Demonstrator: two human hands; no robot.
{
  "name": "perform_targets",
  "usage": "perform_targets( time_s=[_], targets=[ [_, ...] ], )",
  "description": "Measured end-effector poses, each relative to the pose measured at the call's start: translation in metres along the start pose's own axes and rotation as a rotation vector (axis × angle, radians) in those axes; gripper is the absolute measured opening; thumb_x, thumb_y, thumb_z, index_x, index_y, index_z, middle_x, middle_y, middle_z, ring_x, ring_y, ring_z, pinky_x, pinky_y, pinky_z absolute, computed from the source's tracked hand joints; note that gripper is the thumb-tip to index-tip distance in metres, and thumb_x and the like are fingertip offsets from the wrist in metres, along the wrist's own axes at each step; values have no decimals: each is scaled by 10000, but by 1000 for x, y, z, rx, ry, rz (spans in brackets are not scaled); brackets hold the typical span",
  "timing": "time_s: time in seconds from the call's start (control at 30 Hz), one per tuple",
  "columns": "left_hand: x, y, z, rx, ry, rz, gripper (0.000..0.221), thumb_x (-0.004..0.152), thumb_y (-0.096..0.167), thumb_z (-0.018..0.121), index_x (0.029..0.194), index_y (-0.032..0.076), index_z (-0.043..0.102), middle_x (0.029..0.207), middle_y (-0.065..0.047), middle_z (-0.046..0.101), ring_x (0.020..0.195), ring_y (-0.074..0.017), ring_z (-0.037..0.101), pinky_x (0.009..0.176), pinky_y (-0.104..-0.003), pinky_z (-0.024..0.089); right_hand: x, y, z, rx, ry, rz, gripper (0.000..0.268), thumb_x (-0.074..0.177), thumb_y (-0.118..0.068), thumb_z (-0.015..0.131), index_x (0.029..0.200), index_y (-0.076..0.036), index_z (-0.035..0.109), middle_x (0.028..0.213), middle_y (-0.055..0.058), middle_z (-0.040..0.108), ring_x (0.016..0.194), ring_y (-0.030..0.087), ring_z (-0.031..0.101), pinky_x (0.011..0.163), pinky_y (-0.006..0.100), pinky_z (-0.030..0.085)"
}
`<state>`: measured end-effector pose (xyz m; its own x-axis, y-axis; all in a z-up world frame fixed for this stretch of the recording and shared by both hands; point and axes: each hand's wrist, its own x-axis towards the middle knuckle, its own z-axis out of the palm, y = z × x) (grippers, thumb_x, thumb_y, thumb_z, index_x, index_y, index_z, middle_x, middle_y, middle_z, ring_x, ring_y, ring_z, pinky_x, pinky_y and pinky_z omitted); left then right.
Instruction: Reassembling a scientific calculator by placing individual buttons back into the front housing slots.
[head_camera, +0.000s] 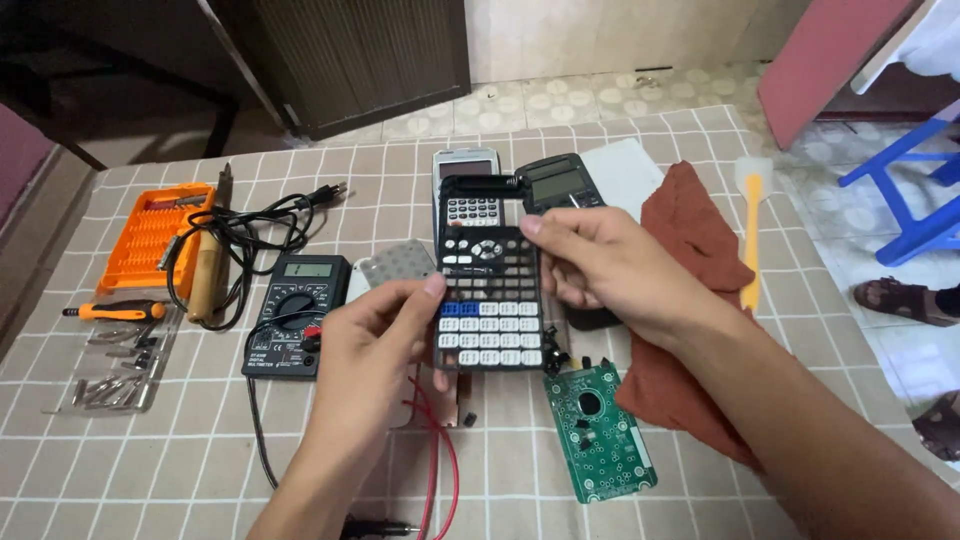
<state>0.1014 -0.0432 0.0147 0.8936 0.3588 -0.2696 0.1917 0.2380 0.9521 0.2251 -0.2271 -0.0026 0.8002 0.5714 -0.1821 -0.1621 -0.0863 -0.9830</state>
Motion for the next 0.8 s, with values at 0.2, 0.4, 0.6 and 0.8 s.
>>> perform_targets(
  time_s=[0.2, 0.4, 0.6, 0.8],
  targets=[
    [33, -26, -9, 128, -84, 77, 318, 1014, 291, 608, 855, 36, 711, 573, -36, 527, 444, -144, 503, 421, -253, 426, 10, 6, -6, 32, 6, -29, 338, 1073, -267, 574, 811, -58, 620, 634, 44, 556, 488, 71, 428, 434, 185, 322],
    [49, 2, 21, -136, -160, -226, 426, 1005, 362, 494, 1176, 32, 702, 946, -112, 687, 808, -210, 613, 710, -336, 467, 12, 12, -10, -27, -22, -51, 369, 1079, -250, 564, 763, -65, 609, 641, 29, 564, 506, 58, 424, 478, 187, 345],
    [64, 3, 38, -263, -175, -382, 600, 963, 465, 377, 1249, 30, 676, 1135, -183, 718, 1023, -318, 662, 959, -442, 502, 15, 14, -8, -233, -25, -117, 426, 1075, -294, 524, 699, -109, 604, 605, -15, 560, 553, 79, 498, 585, 212, 445],
    [70, 2, 38, -379, -133, -451, 626, 985, 468, 350, 1246, -3, 670, 1131, -250, 715, 1003, -379, 669, 933, -499, 523, 14, 14, 6, -233, 139, -113, 365, 1011, -247, 616, 716, -56, 713, 553, 18, 605, 522, 110, 613, 534, 227, 575]
  ],
)
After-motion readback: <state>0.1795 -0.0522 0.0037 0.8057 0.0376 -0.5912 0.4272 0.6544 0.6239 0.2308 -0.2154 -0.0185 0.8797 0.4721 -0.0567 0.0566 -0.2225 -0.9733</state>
